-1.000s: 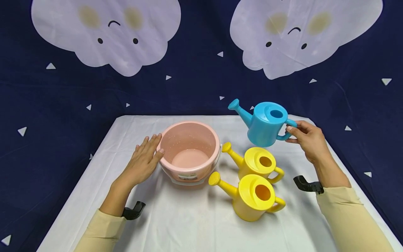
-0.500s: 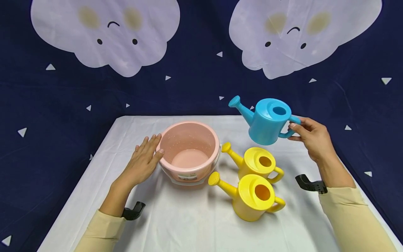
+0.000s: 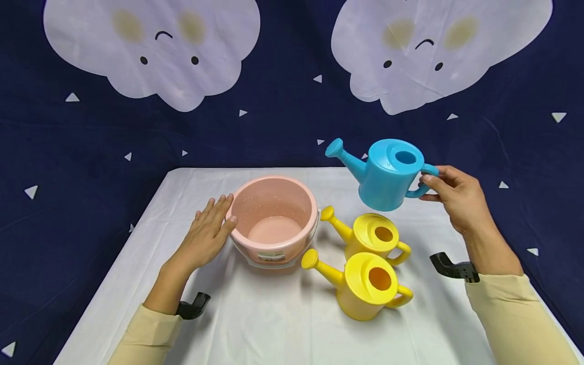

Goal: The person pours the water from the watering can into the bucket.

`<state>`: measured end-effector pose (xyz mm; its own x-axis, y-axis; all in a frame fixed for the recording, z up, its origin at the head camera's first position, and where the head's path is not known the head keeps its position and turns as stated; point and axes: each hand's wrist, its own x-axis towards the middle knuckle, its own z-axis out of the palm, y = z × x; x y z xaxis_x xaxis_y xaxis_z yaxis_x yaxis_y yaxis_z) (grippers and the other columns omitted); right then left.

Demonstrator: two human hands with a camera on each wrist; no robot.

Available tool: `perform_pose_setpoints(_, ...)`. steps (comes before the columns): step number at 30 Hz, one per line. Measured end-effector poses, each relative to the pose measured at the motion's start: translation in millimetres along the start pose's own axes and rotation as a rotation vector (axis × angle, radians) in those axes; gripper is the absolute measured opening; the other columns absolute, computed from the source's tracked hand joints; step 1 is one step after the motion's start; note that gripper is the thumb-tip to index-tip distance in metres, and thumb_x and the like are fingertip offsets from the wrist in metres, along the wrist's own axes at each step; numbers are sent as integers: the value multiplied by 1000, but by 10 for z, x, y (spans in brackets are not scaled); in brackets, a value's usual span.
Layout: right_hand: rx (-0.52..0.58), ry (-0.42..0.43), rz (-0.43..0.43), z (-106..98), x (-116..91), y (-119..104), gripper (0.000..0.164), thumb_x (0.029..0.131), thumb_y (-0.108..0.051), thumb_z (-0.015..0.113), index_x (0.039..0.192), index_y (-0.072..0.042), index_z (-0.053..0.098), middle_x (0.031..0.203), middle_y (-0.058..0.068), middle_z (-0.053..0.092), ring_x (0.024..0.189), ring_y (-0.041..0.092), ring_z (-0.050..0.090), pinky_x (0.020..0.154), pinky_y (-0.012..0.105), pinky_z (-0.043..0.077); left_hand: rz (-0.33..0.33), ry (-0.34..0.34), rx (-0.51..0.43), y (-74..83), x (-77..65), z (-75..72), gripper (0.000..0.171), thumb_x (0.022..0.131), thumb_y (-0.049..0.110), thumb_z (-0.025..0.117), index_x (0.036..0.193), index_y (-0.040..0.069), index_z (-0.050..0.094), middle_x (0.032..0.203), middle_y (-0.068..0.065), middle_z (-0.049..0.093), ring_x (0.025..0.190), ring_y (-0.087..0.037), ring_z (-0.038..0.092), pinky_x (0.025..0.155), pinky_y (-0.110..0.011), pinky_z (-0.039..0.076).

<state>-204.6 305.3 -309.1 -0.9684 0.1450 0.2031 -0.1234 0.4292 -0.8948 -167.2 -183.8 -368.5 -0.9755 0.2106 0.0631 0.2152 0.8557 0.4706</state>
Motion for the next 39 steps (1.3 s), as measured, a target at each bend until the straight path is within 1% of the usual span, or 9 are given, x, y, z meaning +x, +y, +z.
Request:
perform_pose_setpoints(4, 4, -3, -23, 14, -21, -57, 32, 91, -29, 60, 114, -7, 60, 94, -17, 61, 87, -2, 62, 69, 19, 57, -2, 0, -4, -4, 0, 2, 60, 100, 53, 23, 153, 29, 6, 161, -7, 9, 149, -32, -1, 115, -62, 1)
perform_pose_setpoints(7, 9, -4, -32, 28, -41, -99, 31, 90, -30, 61, 113, -9, 61, 94, -17, 61, 88, -1, 62, 68, 17, 56, -1, 1, -6, -8, -1, 5, 60, 100, 53, 23, 153, 30, 6, 161, -7, 9, 149, -32, -1, 115, -62, 1)
perform_pose_setpoints(10, 22, -9, -50, 43, -62, -141, 32, 89, -28, 62, 113, -7, 61, 93, -16, 62, 86, 0, 62, 67, 16, 56, 2, 3, -6, -14, -2, 10, 60, 100, 53, 23, 153, 30, 6, 161, -8, 9, 149, -32, 0, 115, -62, 1)
perform_pose_setpoints(15, -3, -19, -102, 74, -87, -196, 29, 91, -25, 61, 113, -7, 62, 93, -15, 63, 85, 1, 62, 68, 17, 56, 3, 5, -7, -19, -4, 12, 60, 100, 53, 22, 153, 30, 6, 160, -8, 10, 149, -32, 0, 115, -62, 1)
perform_pose_setpoints(20, -31, -13, -115, 96, -102, -241, 26, 91, -25, 61, 112, -10, 63, 92, -17, 62, 85, 1, 61, 68, 17, 55, 5, 7, -5, -18, -3, 10, 60, 100, 54, 22, 153, 30, 6, 160, -9, 10, 149, -32, 0, 115, -62, 1)
perform_pose_setpoints(25, -59, 1, -134, 134, -111, -280, 25, 92, -23, 61, 112, -8, 63, 90, -19, 61, 83, 0, 61, 67, 15, 55, 5, 10, -6, -20, 1, 8, 60, 100, 54, 22, 153, 31, 6, 160, -9, 10, 149, -32, 0, 115, -62, 1)
perform_pose_setpoints(28, -79, 12, -148, 160, -111, -295, 25, 92, -21, 60, 112, -5, 62, 89, -20, 59, 82, 0, 60, 67, 14, 54, 6, 11, -4, -22, 3, 8, 60, 100, 54, 23, 153, 30, 7, 160, -8, 10, 149, -32, 0, 115, -62, 2)
perform_pose_setpoints(33, -94, 14, -128, 189, -105, -307, 27, 92, -23, 60, 113, -7, 62, 89, -21, 59, 82, -1, 60, 68, 12, 53, 8, 13, -2, -25, 3, 10, 60, 100, 54, 23, 153, 29, 7, 160, -8, 10, 149, -32, 1, 115, -62, 2)
perform_pose_setpoints(39, -98, 4, -112, 224, -88, -342, 29, 92, -26, 61, 114, -8, 62, 88, -19, 60, 83, 1, 59, 69, 12, 53, 4, 15, -3, -30, 5, 10, 61, 100, 54, 23, 153, 29, 7, 160, -9, 11, 149, -32, 0, 115, -62, 2)
